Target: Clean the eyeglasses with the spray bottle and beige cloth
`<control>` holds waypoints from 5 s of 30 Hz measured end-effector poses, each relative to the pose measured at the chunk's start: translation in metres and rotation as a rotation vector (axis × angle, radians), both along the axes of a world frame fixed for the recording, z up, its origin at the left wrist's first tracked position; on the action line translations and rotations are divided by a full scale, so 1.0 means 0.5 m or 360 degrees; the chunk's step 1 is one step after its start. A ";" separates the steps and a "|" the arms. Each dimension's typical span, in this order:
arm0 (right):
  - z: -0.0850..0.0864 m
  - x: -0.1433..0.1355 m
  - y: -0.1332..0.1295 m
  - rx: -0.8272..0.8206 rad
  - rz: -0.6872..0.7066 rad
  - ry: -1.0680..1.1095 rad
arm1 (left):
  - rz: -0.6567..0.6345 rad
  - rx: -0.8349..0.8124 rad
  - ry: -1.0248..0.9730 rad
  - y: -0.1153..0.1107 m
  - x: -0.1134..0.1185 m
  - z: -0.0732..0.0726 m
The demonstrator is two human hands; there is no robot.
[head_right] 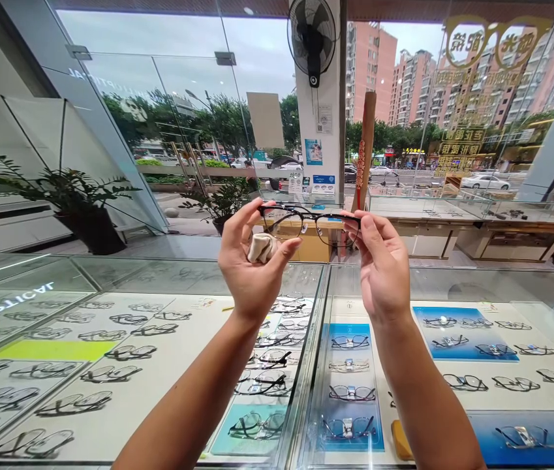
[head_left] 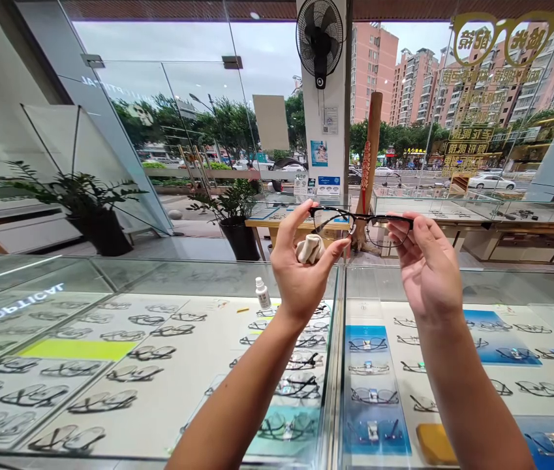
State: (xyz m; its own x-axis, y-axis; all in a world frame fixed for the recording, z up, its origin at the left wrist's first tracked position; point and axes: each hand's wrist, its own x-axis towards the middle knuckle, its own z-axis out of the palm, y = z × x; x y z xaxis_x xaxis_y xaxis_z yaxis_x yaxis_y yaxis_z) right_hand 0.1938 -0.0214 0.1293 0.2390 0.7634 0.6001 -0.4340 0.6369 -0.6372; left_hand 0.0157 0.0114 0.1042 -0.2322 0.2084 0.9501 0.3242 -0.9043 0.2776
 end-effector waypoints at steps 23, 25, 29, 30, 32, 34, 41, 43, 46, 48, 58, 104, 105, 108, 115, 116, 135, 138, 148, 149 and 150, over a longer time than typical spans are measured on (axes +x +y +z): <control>0.007 -0.003 -0.008 -0.0215 0.0083 -0.0044 | -0.0190 0.0083 -0.0037 -0.010 -0.006 0.003; 0.004 -0.003 -0.001 -0.0226 0.0063 -0.0034 | -0.0186 0.0020 -0.0069 -0.019 0.000 0.006; -0.004 -0.001 0.015 -0.0269 0.0061 -0.0037 | -0.0068 -0.0087 -0.0141 -0.038 0.013 0.014; -0.007 0.000 0.019 -0.0290 0.0074 -0.0041 | -0.0037 -0.0090 -0.0149 -0.042 0.015 0.016; -0.011 0.001 0.029 -0.0345 0.0092 -0.0032 | 0.0005 -0.0091 -0.0165 -0.047 0.018 0.018; -0.015 0.001 0.037 -0.0385 0.0090 -0.0003 | 0.0016 -0.0103 -0.0186 -0.048 0.019 0.019; -0.014 -0.007 0.024 -0.0302 0.0040 -0.0100 | -0.0215 -0.0362 -0.0185 -0.021 -0.004 0.012; -0.011 -0.011 0.012 -0.0195 -0.0009 -0.0150 | -0.0405 -0.0558 -0.0226 -0.004 -0.017 0.014; -0.007 -0.011 -0.002 0.0008 -0.0065 -0.0272 | -0.0831 -0.0876 -0.0356 0.009 -0.033 0.026; -0.005 -0.006 -0.006 0.0186 -0.0152 -0.0510 | -0.1114 -0.1100 -0.0425 0.004 -0.038 0.038; 0.002 0.018 -0.010 0.0719 -0.0667 -0.1357 | -0.1679 -0.1905 -0.0314 -0.031 -0.013 0.052; -0.120 -0.128 0.074 -0.0058 -0.0238 -0.2081 | 0.0751 -0.1152 -0.0097 0.049 -0.260 -0.137; -0.140 -0.145 0.081 -0.0106 -0.0246 -0.2186 | 0.0799 -0.1186 -0.0095 0.055 -0.270 -0.149; -0.198 -0.183 0.101 -0.0199 -0.0219 -0.2450 | 0.0868 -0.1275 -0.0039 0.074 -0.285 -0.170; -0.275 -0.216 0.124 -0.0291 -0.0173 -0.2727 | 0.0721 -0.1217 0.0109 0.074 -0.271 -0.177; -0.279 -0.219 0.124 -0.0299 -0.0177 -0.2742 | 0.0702 -0.1204 0.0128 0.071 -0.266 -0.177; -0.248 -0.195 0.146 -0.0415 -0.0333 -0.2011 | 0.0741 -0.1801 0.1734 0.093 -0.202 -0.223; -0.212 -0.166 0.153 -0.0463 -0.0337 -0.1757 | 0.0750 -0.1851 0.1797 0.102 -0.196 -0.233; -0.127 -0.109 0.125 -0.0144 -0.0283 -0.1309 | 0.0721 -0.1802 0.1874 0.113 -0.187 -0.238; -0.118 -0.103 0.117 -0.0119 -0.0276 -0.1301 | 0.0715 -0.1788 0.1868 0.113 -0.188 -0.238; -0.109 -0.097 0.108 -0.0101 -0.0263 -0.1314 | 0.0710 -0.1772 0.1859 0.111 -0.189 -0.238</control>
